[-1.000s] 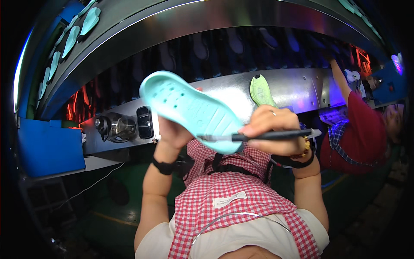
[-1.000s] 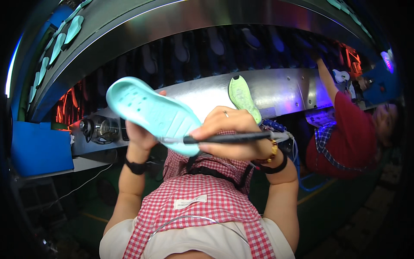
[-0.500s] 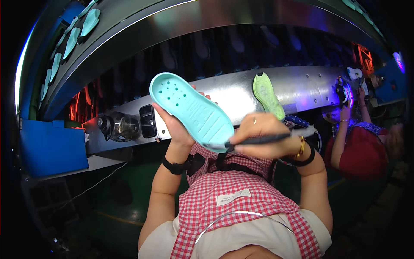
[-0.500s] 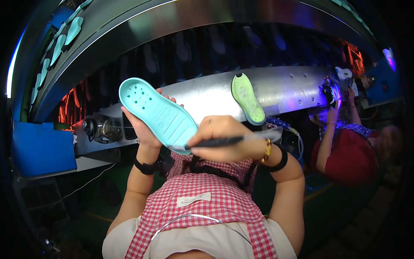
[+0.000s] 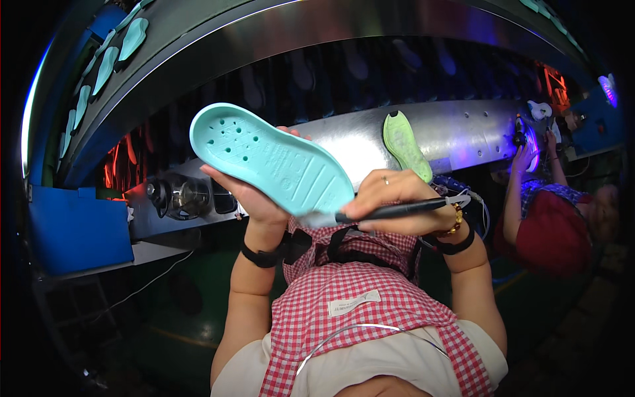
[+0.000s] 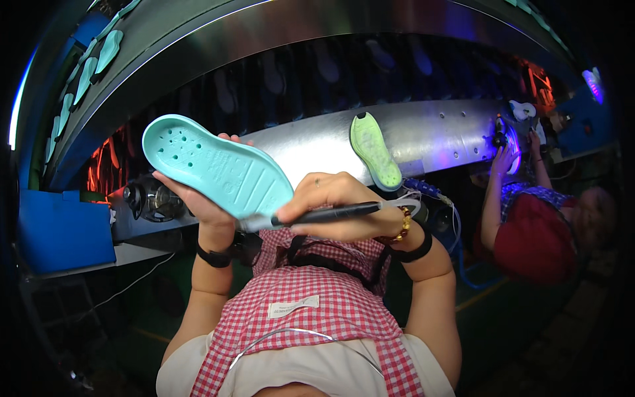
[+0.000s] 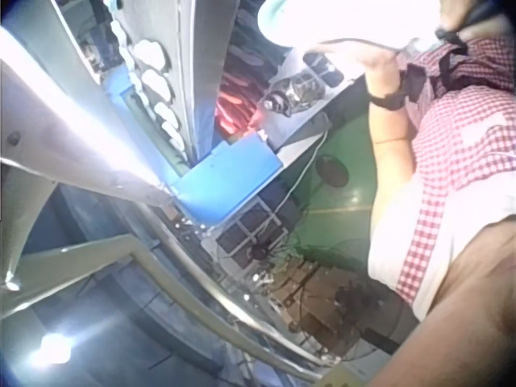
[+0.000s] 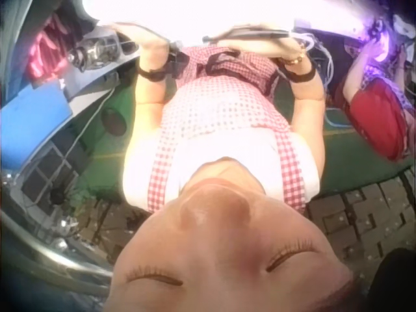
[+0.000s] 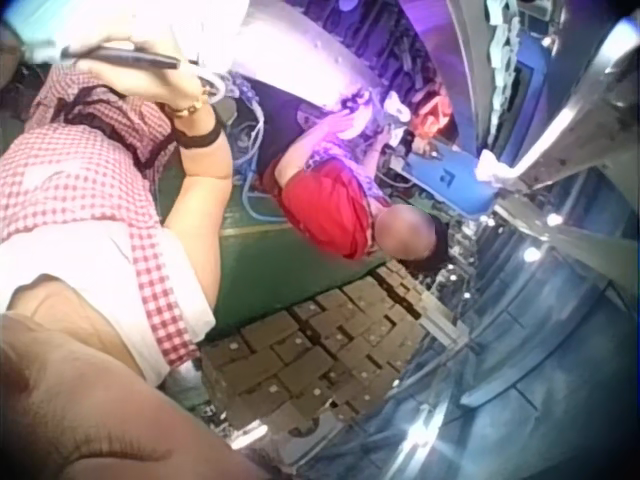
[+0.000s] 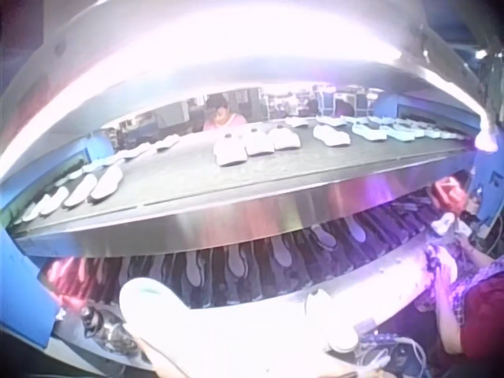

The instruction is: Apply adhesive to the surface of shoe soles using a handheld brush on a production line.

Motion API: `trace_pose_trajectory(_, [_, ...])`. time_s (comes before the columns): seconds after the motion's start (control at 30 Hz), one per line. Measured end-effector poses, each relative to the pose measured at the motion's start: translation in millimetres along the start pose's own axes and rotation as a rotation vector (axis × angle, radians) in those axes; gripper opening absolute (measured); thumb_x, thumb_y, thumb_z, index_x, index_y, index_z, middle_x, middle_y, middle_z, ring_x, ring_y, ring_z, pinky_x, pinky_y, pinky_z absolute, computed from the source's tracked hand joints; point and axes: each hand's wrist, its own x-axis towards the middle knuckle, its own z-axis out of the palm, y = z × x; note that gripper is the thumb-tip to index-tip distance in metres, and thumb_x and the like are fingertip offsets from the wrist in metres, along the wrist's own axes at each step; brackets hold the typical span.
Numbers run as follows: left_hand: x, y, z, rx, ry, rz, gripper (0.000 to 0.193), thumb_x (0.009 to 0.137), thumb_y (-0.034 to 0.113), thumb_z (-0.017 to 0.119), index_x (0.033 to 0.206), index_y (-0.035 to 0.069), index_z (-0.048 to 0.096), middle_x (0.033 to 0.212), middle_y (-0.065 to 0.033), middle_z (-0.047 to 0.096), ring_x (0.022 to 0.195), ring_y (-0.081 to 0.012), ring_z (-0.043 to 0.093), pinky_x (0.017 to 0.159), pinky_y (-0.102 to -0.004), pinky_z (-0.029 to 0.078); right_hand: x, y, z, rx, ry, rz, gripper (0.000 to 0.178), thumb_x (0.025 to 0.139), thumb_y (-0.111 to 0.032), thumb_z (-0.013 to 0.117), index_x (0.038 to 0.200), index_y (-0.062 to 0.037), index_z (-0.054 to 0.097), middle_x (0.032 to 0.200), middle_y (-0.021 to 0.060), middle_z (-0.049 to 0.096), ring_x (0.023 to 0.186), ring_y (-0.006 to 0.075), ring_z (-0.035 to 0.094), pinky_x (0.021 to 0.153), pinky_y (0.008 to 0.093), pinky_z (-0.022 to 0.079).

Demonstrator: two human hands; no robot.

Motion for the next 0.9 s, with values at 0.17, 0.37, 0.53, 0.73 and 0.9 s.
trace_pose_trajectory(0.17, [5, 14, 19, -0.01, 0.103, 0.018, 0.092, 0.074, 0.076, 0.02, 0.113, -0.003, 0.045, 0.106, -0.0169, 0.053, 0.097, -0.0307, 0.053, 0.085, -0.0428, 0.042, 0, 16, -5, 0.439, 0.182, 0.129, 0.021, 0.07, 0.003, 0.064, 0.09, -0.0001, 0.063, 0.096, 0.0137, 0.06, 0.091, 0.018, 0.056, 0.08, 0.028, 0.046])
trace_pose_trajectory(0.37, [-18, -7, 43, -0.079, 0.149, -0.081, 0.067, 0.087, 0.053, 0.022, 0.129, 0.0, 0.031, 0.123, -0.0174, 0.043, 0.111, -0.0341, 0.045, 0.097, -0.0492, 0.031, 11, 8, 28, 1.014, 0.457, 0.253, 0.016, 0.078, -0.001, 0.059, 0.094, 0.0023, 0.057, 0.098, 0.0138, 0.06, 0.086, 0.0149, 0.059, 0.076, 0.0238, 0.047])
trace_pose_trajectory(0.53, [-11, -3, 18, -0.06, 0.028, -0.202, 0.063, 0.088, 0.05, 0.025, 0.128, 0.002, 0.033, 0.117, -0.0188, 0.049, 0.101, -0.0361, 0.052, 0.09, -0.0483, 0.041, 7, -13, 26, 0.466, 0.321, 0.241, 0.017, 0.077, -0.001, 0.06, 0.094, 0.0025, 0.058, 0.091, 0.0111, 0.063, 0.081, 0.0086, 0.057, 0.072, 0.0208, 0.046])
trace_pose_trajectory(0.73, [-7, -5, 18, -0.105, 0.119, -0.168, 0.063, 0.086, 0.05, 0.033, 0.126, 0.001, 0.035, 0.114, -0.0208, 0.05, 0.097, -0.0366, 0.055, 0.086, -0.0468, 0.045, 13, -7, 18, 0.171, 0.193, 0.131, 0.021, 0.074, 0.0, 0.062, 0.095, 0.0007, 0.061, 0.088, 0.0082, 0.063, 0.08, 0.0105, 0.058, 0.071, 0.0222, 0.047])
trace_pose_trajectory(0.9, [-5, 4, 19, 0.041, 0.107, -0.161, 0.062, 0.083, 0.042, 0.044, 0.129, 0.003, 0.029, 0.117, -0.0211, 0.048, 0.099, -0.036, 0.054, 0.087, -0.0471, 0.044, 21, -12, -1, 0.302, 0.239, 0.257, 0.021, 0.075, 0.0, 0.062, 0.096, 0.0009, 0.061, 0.089, 0.0097, 0.064, 0.078, 0.0094, 0.058, 0.069, 0.0219, 0.047])
